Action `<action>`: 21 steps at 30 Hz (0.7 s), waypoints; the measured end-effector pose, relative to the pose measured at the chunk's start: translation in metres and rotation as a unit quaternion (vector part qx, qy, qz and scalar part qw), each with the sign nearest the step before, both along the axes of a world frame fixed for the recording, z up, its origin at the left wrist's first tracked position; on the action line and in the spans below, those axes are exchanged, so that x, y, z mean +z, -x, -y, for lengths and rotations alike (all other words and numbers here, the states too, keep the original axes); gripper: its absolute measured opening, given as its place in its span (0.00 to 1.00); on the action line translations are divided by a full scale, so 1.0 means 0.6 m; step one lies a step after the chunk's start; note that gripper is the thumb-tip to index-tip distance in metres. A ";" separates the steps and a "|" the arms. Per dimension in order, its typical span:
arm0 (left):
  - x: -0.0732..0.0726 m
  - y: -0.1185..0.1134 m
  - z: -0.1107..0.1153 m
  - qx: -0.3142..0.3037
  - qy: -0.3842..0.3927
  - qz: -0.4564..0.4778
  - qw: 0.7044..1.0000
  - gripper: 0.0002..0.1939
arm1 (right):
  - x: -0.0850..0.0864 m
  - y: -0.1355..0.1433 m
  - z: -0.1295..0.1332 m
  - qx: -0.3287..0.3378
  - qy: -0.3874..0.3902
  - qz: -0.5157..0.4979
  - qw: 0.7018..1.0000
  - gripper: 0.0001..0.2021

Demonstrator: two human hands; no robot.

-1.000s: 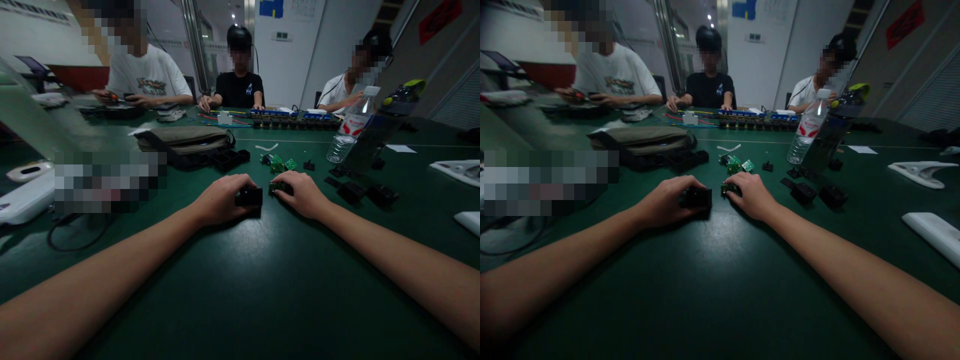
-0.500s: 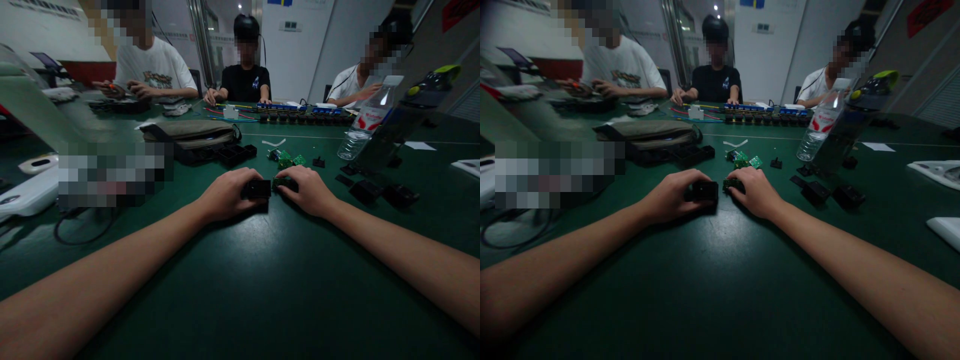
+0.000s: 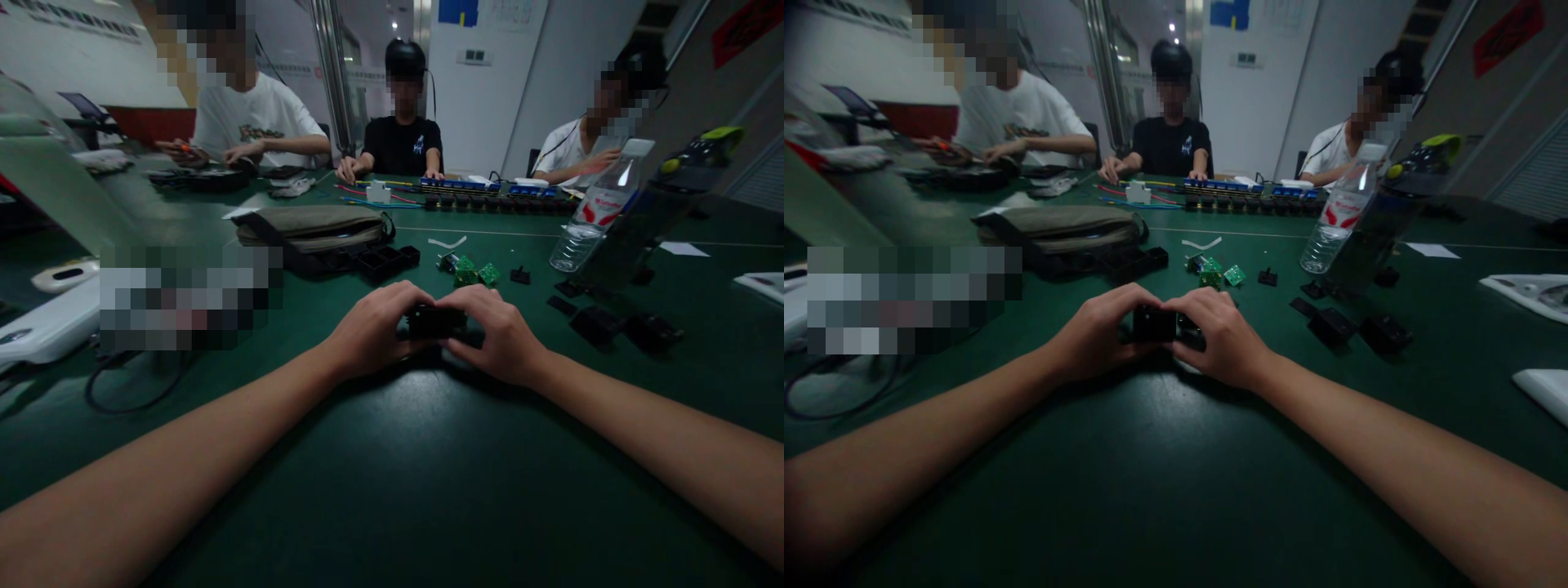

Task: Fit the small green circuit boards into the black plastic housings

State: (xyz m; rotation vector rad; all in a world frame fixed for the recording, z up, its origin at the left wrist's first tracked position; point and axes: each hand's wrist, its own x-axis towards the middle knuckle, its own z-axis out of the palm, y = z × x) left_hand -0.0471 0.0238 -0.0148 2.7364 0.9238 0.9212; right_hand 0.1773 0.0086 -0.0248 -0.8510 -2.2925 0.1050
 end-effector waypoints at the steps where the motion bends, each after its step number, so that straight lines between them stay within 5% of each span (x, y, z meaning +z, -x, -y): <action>1: 0.000 0.000 0.001 0.001 0.001 0.001 1.000 0.18 | 0.000 0.000 0.000 -0.002 0.003 -0.006 1.000 0.17; 9: -0.003 0.006 -0.008 0.071 0.039 0.020 0.997 0.17 | -0.001 -0.003 -0.004 -0.057 0.036 -0.075 0.995 0.16; 21: -0.002 0.003 -0.007 0.057 0.052 0.007 0.997 0.17 | 0.000 -0.004 -0.004 -0.064 0.055 -0.065 0.994 0.17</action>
